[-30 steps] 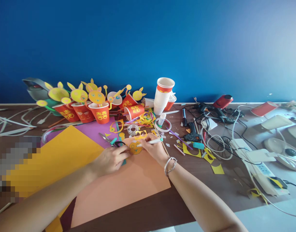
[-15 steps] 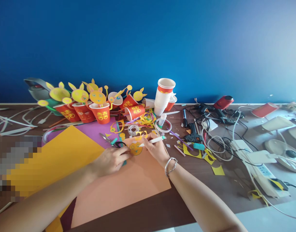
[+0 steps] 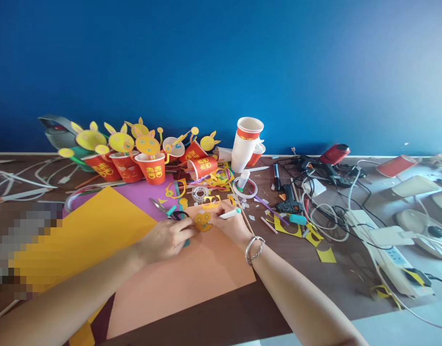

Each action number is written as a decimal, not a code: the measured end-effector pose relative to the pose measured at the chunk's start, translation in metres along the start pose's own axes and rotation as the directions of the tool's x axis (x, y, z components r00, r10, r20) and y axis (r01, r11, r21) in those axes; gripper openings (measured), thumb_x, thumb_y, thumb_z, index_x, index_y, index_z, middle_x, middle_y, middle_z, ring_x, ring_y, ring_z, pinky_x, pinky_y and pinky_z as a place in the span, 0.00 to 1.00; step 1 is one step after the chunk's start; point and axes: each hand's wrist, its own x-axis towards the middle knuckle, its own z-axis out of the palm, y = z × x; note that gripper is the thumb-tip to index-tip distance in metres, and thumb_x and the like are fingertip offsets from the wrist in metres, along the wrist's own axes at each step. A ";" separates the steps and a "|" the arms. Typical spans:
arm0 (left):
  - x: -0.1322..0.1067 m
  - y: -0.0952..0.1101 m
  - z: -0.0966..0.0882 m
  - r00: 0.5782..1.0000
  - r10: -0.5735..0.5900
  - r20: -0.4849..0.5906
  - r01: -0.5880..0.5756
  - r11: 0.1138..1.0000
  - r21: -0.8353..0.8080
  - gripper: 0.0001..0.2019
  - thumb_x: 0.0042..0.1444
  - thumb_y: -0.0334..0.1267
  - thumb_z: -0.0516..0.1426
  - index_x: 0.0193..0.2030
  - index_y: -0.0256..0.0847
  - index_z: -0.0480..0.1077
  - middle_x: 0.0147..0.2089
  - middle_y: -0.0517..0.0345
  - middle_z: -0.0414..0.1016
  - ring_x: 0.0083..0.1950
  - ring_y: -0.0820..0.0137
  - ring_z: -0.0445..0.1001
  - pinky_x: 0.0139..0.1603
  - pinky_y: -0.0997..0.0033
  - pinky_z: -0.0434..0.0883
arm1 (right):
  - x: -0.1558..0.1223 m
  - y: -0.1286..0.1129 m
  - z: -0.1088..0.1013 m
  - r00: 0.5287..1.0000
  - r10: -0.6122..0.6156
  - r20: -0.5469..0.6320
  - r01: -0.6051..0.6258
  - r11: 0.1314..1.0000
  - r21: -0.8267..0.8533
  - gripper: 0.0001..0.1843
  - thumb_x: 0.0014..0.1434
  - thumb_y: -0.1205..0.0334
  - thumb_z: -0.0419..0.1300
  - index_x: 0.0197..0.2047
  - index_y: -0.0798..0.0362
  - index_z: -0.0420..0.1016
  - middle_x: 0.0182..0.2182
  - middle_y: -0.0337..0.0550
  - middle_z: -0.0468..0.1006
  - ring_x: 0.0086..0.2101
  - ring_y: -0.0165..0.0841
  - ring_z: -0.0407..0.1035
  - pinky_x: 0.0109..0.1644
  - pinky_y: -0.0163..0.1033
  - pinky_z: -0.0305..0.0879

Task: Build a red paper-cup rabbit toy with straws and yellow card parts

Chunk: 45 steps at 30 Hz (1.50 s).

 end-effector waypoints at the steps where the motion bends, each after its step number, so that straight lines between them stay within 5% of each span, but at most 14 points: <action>1: 0.000 0.000 0.000 1.000 -0.001 0.001 0.001 1.000 0.004 0.16 0.58 0.25 0.46 0.42 0.40 0.73 0.45 0.52 0.73 0.35 0.69 0.74 0.31 0.71 0.65 | 0.000 0.000 0.000 1.000 -0.005 -0.001 0.005 1.000 -0.002 0.15 0.48 0.60 0.58 0.19 0.50 0.53 0.17 0.32 0.58 0.20 0.26 0.52 0.21 0.33 0.50; 9: 0.000 -0.001 0.000 1.000 0.006 -0.014 -0.006 1.000 0.018 0.17 0.56 0.24 0.46 0.43 0.40 0.73 0.44 0.52 0.74 0.34 0.69 0.75 0.29 0.71 0.65 | 0.000 -0.002 0.001 1.000 0.002 -0.018 -0.002 1.000 0.013 0.16 0.47 0.60 0.59 0.18 0.50 0.53 0.16 0.32 0.59 0.19 0.26 0.52 0.21 0.32 0.50; 15: -0.001 -0.002 0.004 0.996 0.045 -0.082 -0.046 0.999 -0.006 0.18 0.56 0.24 0.47 0.45 0.42 0.73 0.42 0.53 0.73 0.34 0.71 0.73 0.33 0.71 0.67 | 0.002 0.009 0.001 0.990 0.113 -0.088 -0.093 0.974 0.209 0.17 0.54 0.51 0.57 0.22 0.49 0.56 0.16 0.32 0.62 0.18 0.27 0.56 0.20 0.33 0.53; 22: -0.002 -0.002 0.004 0.993 0.067 -0.096 -0.065 0.998 0.025 0.15 0.58 0.27 0.47 0.43 0.42 0.73 0.40 0.54 0.72 0.31 0.73 0.72 0.32 0.72 0.65 | 0.003 0.009 -0.002 0.992 -0.067 -0.105 0.068 0.998 0.008 0.14 0.50 0.58 0.60 0.21 0.50 0.58 0.19 0.34 0.62 0.21 0.27 0.55 0.23 0.34 0.53; 28: -0.002 -0.002 0.005 0.995 0.053 -0.083 -0.052 0.999 0.012 0.15 0.58 0.27 0.47 0.43 0.41 0.72 0.39 0.54 0.72 0.32 0.71 0.71 0.33 0.71 0.65 | 0.002 0.004 -0.001 0.998 0.056 -0.037 -0.053 0.995 0.079 0.15 0.53 0.52 0.57 0.23 0.49 0.58 0.15 0.33 0.63 0.18 0.28 0.55 0.20 0.34 0.50; 35: -0.002 -0.003 0.004 0.997 0.047 -0.061 -0.046 0.999 0.014 0.14 0.58 0.27 0.47 0.43 0.42 0.72 0.41 0.53 0.71 0.32 0.72 0.71 0.34 0.70 0.65 | 0.003 0.006 -0.001 0.995 -0.065 -0.074 0.065 0.998 0.006 0.12 0.51 0.59 0.58 0.22 0.50 0.58 0.19 0.34 0.62 0.22 0.28 0.55 0.24 0.35 0.53; 39: -0.002 -0.002 0.003 0.998 0.037 -0.055 -0.036 0.999 0.009 0.14 0.58 0.27 0.47 0.42 0.42 0.72 0.43 0.53 0.71 0.33 0.72 0.71 0.34 0.71 0.65 | 0.003 0.008 -0.001 0.999 0.010 -0.033 -0.008 0.998 0.063 0.15 0.55 0.53 0.57 0.23 0.49 0.59 0.17 0.33 0.63 0.19 0.28 0.55 0.22 0.34 0.51; 45: -0.002 -0.002 0.003 0.998 0.031 -0.062 -0.031 1.000 -0.004 0.15 0.57 0.26 0.47 0.43 0.42 0.73 0.42 0.53 0.71 0.33 0.71 0.71 0.36 0.69 0.66 | 0.003 0.018 0.002 0.999 -0.003 -0.036 0.004 0.999 0.042 0.12 0.52 0.60 0.58 0.23 0.49 0.57 0.17 0.32 0.62 0.21 0.28 0.58 0.23 0.34 0.53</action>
